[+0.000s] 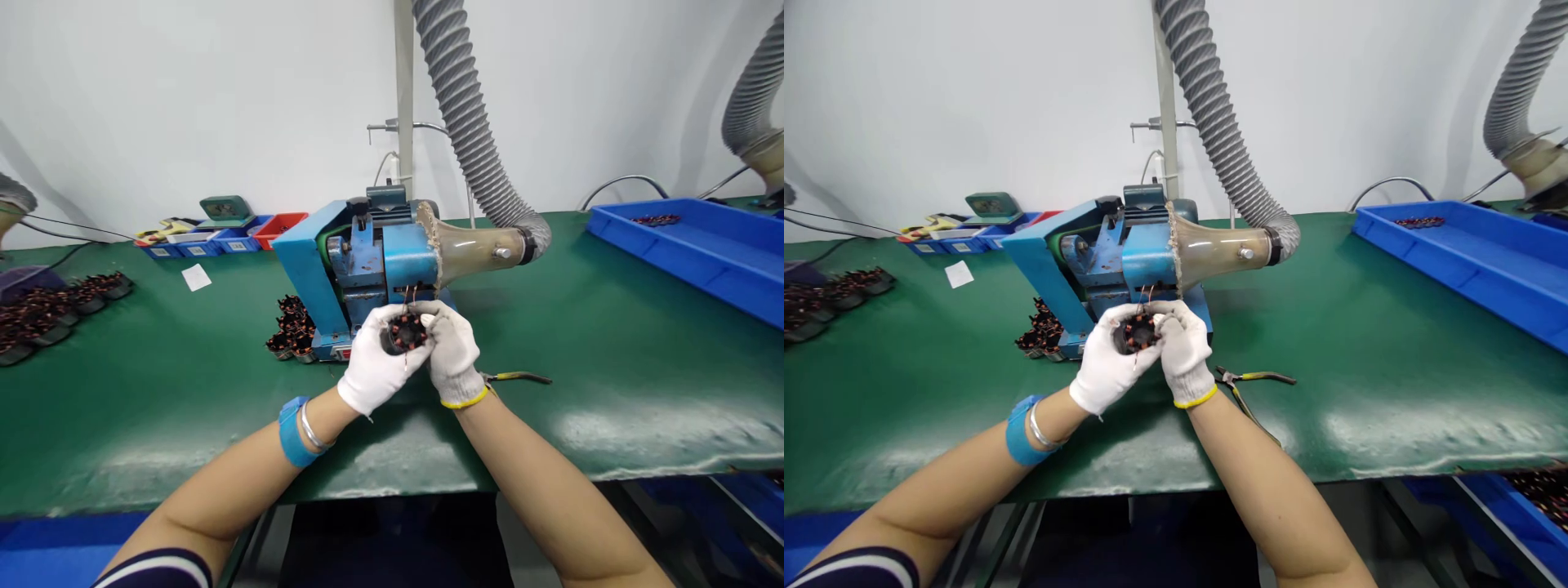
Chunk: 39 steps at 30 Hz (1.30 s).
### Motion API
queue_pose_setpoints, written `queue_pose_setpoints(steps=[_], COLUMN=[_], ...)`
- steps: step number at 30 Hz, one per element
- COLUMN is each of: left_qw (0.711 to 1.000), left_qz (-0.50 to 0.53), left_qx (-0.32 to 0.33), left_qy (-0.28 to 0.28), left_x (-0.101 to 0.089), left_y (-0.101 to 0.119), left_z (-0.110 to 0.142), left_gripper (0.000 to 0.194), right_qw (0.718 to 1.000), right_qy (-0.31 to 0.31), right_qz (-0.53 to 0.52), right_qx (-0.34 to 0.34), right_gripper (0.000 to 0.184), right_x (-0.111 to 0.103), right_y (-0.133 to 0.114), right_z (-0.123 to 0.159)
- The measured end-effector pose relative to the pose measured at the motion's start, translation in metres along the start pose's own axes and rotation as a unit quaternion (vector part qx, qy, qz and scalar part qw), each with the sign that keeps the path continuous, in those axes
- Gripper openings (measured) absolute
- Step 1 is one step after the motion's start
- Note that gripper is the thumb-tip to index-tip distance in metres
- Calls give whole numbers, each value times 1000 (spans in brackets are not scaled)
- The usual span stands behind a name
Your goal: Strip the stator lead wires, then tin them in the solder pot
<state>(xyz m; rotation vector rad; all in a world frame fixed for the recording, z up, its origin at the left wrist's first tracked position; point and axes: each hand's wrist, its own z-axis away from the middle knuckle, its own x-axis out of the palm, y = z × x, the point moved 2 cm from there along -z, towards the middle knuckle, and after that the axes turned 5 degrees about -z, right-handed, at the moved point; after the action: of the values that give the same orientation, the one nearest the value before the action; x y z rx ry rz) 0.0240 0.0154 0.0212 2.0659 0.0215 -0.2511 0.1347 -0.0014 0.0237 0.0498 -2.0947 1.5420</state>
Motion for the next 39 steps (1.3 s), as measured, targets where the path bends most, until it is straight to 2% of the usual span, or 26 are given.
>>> queue_pose_setpoints(steps=[3,5,8,10,12,13,15,17,18,19,21,26,29,31,34,37,39], left_qw=[999,997,974,946,911,889,805,711,696,701,736,836,876,892,905,909,913], left_qz=[-31,-68,-162,-257,-337,-366,-458,-542,-549,-549,-536,-465,-410,-380,-353,-339,-323], left_qx=[13,-29,-122,-166,-228,-275,-371,-425,-440,-438,-404,-291,-254,-244,-237,-213,-186], left_qy=[-5,-36,-103,-108,-67,-25,73,141,141,125,85,-16,-37,-25,25,115,167], left_x=[-17,-36,-76,-113,-160,-186,-238,-279,-290,-296,-291,-235,-212,-207,-208,-206,-195], left_y=[2,0,-7,-13,-20,-24,-31,-37,-40,-44,-51,-76,-89,-93,-92,-79,-64], left_z=[26,47,81,101,113,115,112,101,93,85,69,21,0,-5,1,11,20], left_gripper=[56,56,55,58,61,64,80,100,103,103,98,97,85,73,61,58,58], right_qw=[996,995,998,999,998,997,995,991,989,985,976,949,928,912,886,870,874], right_qy=[-51,-63,-41,-26,-34,-44,-72,-91,-98,-106,-124,-175,-213,-238,-289,-312,-310], right_qz=[55,70,48,39,51,57,68,88,103,119,147,196,217,233,251,278,293], right_qx=[-45,-35,2,16,13,7,-12,-34,-49,-65,-98,-173,-217,-239,-263,-261,-231], right_gripper=[26,27,26,25,26,26,25,23,22,22,24,19,15,16,17,18,20], right_x=[1,1,3,5,6,7,9,10,11,12,12,8,7,9,15,21,25], right_y=[-2,1,6,7,4,2,-4,-8,-9,-10,-10,3,9,10,8,9,12], right_z=[7,9,10,11,14,16,21,26,28,30,33,35,34,34,38,44,49])
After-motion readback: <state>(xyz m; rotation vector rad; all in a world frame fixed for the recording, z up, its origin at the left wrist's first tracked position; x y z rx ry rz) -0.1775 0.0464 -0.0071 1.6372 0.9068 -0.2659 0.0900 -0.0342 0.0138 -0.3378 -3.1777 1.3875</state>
